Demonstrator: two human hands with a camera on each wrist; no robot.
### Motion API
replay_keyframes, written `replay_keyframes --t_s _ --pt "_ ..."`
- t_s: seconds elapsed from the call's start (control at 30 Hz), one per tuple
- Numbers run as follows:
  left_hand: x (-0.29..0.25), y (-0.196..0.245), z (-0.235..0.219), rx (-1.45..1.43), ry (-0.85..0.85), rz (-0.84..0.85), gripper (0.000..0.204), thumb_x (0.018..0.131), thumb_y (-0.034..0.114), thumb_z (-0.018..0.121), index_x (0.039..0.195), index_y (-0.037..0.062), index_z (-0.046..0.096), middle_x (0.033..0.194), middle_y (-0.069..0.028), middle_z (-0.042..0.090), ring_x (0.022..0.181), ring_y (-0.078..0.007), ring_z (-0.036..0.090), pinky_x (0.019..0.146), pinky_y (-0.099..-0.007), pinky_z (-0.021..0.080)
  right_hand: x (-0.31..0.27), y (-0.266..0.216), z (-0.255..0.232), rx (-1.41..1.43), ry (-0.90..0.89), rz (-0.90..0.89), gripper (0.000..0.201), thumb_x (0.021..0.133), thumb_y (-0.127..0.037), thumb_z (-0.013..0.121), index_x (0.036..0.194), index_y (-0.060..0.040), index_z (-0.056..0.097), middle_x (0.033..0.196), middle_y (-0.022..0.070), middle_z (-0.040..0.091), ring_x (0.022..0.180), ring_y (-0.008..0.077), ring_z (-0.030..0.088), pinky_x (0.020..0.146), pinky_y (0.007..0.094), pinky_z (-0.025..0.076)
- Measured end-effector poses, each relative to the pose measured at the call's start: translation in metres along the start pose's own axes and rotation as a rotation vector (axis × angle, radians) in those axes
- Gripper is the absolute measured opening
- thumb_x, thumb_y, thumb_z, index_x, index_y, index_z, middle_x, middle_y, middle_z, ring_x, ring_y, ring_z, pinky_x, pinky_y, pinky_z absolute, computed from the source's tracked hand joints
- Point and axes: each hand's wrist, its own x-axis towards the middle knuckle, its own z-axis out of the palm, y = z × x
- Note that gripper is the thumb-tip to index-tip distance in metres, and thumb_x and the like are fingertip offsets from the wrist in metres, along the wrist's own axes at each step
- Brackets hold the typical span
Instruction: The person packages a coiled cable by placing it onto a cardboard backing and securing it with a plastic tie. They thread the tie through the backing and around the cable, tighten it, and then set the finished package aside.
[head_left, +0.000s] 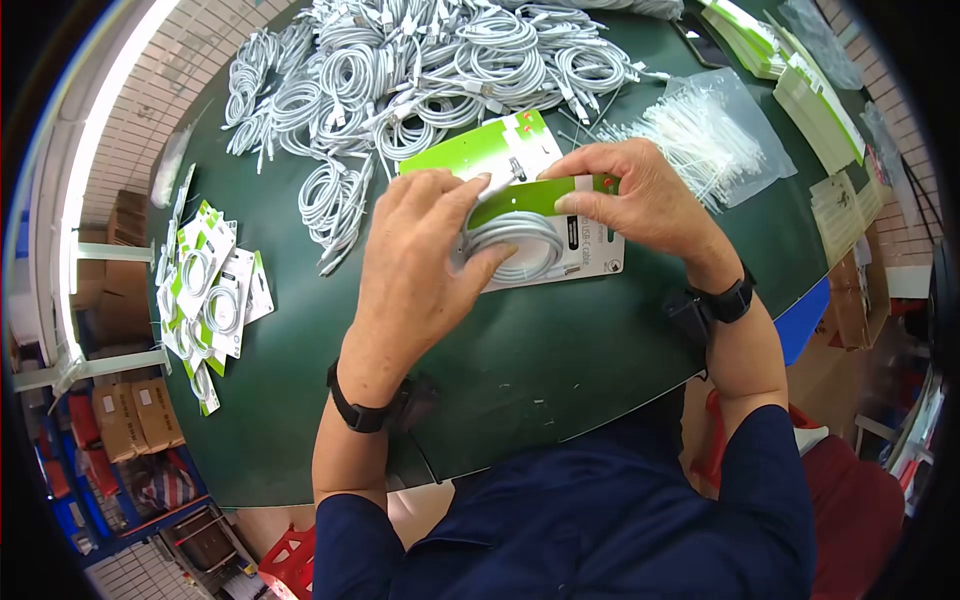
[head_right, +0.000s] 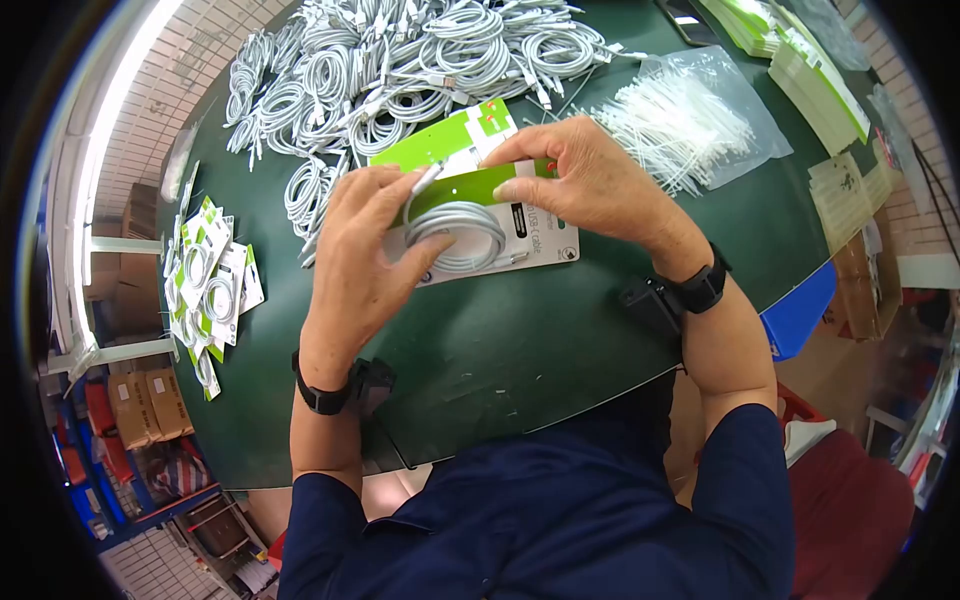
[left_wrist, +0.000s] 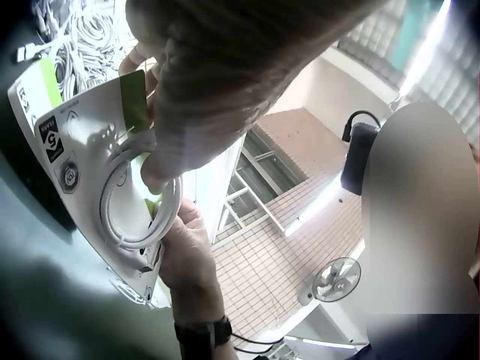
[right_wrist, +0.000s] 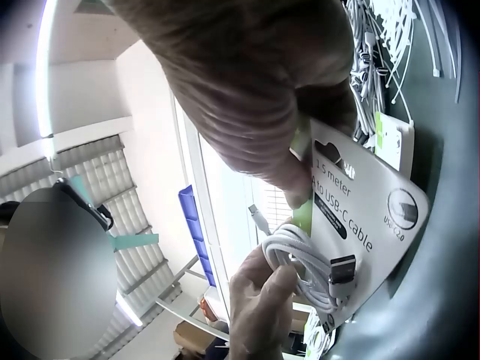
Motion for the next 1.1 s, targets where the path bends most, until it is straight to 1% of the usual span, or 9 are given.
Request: replay_keyframes --t_s 0.07,0.23,0.37,0.4,0.5,0.53,0.8,0.9,1.1 --pt "-0.001 0.003 0.007 0.029 0.009 0.024 0.056 0.079 0.010 0.084 0.132 0.0013 0.069 0.111 -0.0154 0.065 0.104 -0.0360 0.061 0.093 -0.0451 0.049 -0.001 -0.003 0.001 -0.032 0.009 -0.007 0.028 0.088 -0.011 0.080 0.114 -0.0010 0.080 0.089 0.0097 0.078 0.073 0.0099 0.066 0.066 0.0273 0.053" --pt "-0.002 0.005 0.022 0.069 0.044 0.034 0.055 0.079 0.004 0.079 0.134 0.0044 0.069 0.102 -0.0135 0.064 0.097 -0.0344 0.062 0.088 -0.0451 0.049 -0.001 -0.001 0.003 -0.092 0.010 -0.108 0.036 0.085 -0.010 0.081 0.120 -0.0048 0.077 0.087 0.0101 0.077 0.074 0.0130 0.067 0.069 0.0296 0.055" --pt "-0.004 0.006 0.029 0.079 0.083 0.059 0.055 0.078 0.003 0.080 0.131 0.0061 0.071 0.097 -0.0104 0.065 0.090 -0.0318 0.064 0.084 -0.0438 0.050 0.001 0.002 0.013 -0.203 0.119 -0.409 0.038 0.083 -0.011 0.084 0.120 -0.0093 0.077 0.094 0.0094 0.077 0.077 0.0239 0.072 0.071 0.0341 0.058" --pt "-0.004 0.007 0.031 0.079 0.092 0.064 0.054 0.077 0.003 0.080 0.131 0.0064 0.071 0.096 -0.0095 0.065 0.088 -0.0311 0.064 0.083 -0.0435 0.051 0.001 -0.002 0.013 -0.320 0.125 -0.472 0.033 0.081 -0.014 0.085 0.112 -0.0091 0.077 0.094 0.0092 0.075 0.080 0.0287 0.072 0.071 0.0366 0.058" --pt "-0.006 0.006 0.036 0.083 0.136 0.055 0.053 0.075 0.007 0.081 0.127 0.0097 0.072 0.091 -0.0044 0.061 0.085 -0.0259 0.063 0.079 -0.0411 0.050 0.001 -0.001 0.018 -0.455 0.138 -0.529 0.024 0.082 -0.017 0.085 0.102 -0.0081 0.075 0.091 0.0075 0.074 0.080 0.0287 0.071 0.069 0.0379 0.058" --pt "-0.007 0.007 0.037 0.061 0.137 0.037 0.051 0.075 0.005 0.080 0.125 0.0102 0.072 0.091 -0.0046 0.062 0.084 -0.0263 0.064 0.078 -0.0410 0.051 0.002 -0.001 0.019 -0.508 0.168 -0.564 0.020 0.083 -0.017 0.083 0.094 -0.0075 0.069 0.087 0.0059 0.070 0.080 0.0275 0.070 0.068 0.0390 0.056" --pt "-0.010 0.003 0.039 -0.098 0.199 -0.071 0.035 0.075 -0.003 0.073 0.108 0.0094 0.071 0.095 -0.0059 0.069 0.079 -0.0293 0.069 0.068 -0.0411 0.055 0.003 0.002 0.027 -0.615 0.179 -0.608 0.021 0.083 -0.013 0.081 0.091 -0.0078 0.062 0.088 0.0042 0.065 0.080 0.0258 0.065 0.070 0.0382 0.051" --pt "-0.013 -0.001 0.039 -0.095 0.202 -0.024 0.037 0.073 -0.010 0.074 0.106 0.0061 0.071 0.098 -0.0102 0.072 0.084 -0.0308 0.073 0.073 -0.0377 0.058 0.003 0.000 0.026 -0.621 0.167 -0.598 0.021 0.083 -0.012 0.080 0.091 -0.0079 0.062 0.090 0.0044 0.065 0.082 0.0260 0.065 0.071 0.0387 0.051" --pt "-0.016 -0.004 0.045 -0.060 0.279 0.069 0.032 0.072 -0.010 0.078 0.100 0.0044 0.072 0.098 -0.0094 0.073 0.082 -0.0287 0.072 0.072 -0.0375 0.058 0.001 0.000 0.027 -0.573 0.142 -0.569 0.022 0.082 -0.010 0.082 0.090 -0.0075 0.061 0.092 0.0047 0.066 0.086 0.0265 0.065 0.073 0.0389 0.052"
